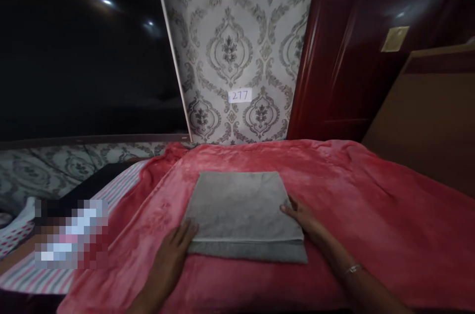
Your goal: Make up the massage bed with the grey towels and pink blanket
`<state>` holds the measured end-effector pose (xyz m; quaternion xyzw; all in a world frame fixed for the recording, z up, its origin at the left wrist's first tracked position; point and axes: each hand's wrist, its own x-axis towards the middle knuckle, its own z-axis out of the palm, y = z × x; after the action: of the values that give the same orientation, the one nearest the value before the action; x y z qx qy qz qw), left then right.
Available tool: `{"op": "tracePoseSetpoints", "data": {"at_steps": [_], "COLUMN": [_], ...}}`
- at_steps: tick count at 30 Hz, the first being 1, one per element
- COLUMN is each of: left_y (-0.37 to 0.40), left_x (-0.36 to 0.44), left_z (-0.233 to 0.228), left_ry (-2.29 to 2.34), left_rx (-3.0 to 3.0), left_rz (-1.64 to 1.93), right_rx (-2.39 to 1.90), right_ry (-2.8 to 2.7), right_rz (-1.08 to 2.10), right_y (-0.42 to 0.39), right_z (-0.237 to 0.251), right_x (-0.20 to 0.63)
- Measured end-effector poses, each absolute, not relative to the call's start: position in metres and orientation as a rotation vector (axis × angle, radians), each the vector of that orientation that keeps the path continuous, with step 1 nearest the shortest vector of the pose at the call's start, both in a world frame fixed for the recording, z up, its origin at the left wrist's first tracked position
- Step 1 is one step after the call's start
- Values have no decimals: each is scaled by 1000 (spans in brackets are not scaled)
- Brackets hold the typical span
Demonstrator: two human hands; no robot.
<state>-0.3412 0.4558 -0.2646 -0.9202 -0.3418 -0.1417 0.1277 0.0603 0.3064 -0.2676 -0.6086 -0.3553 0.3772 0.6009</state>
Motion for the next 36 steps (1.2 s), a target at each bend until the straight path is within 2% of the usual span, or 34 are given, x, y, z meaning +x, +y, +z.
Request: {"op": "tracePoseSetpoints", "data": {"at_steps": [3, 8, 11, 13, 16, 20, 26, 36], "left_y": [445, 453, 466, 477, 491, 502, 506, 522], "left_x": [-355, -368, -339, -292, -202, -124, -122, -162], "left_z": [-288, -248, -206, -181, -165, -192, -244, -226], "left_ry": [-1025, -932, -887, -872, -890, -1107, -1110, -1355], "left_rx": [-2728, -2901, -3006, -3080, -3115, -2988, -2927, -2846], "left_rz": [-477, -475, -513, -577, -515, -290, -243, -162], "right_rx": [-1432, -1498, -1747, -1890, -2064, -2344, -2411, -2399], "right_ry": [-851, -937, -1044, -1168, -1376, -1509, -1577, -1568], "right_rz": [818, 838, 496, 182, -45, -110, -124, -49], "right_y": [301, 294, 312, 338, 382, 408, 404, 405], "right_z": [-296, -296, -272, -247, -217, -227, -263, -255], "right_x": [59, 81, 92, 85, 53, 6, -2, -4]}}
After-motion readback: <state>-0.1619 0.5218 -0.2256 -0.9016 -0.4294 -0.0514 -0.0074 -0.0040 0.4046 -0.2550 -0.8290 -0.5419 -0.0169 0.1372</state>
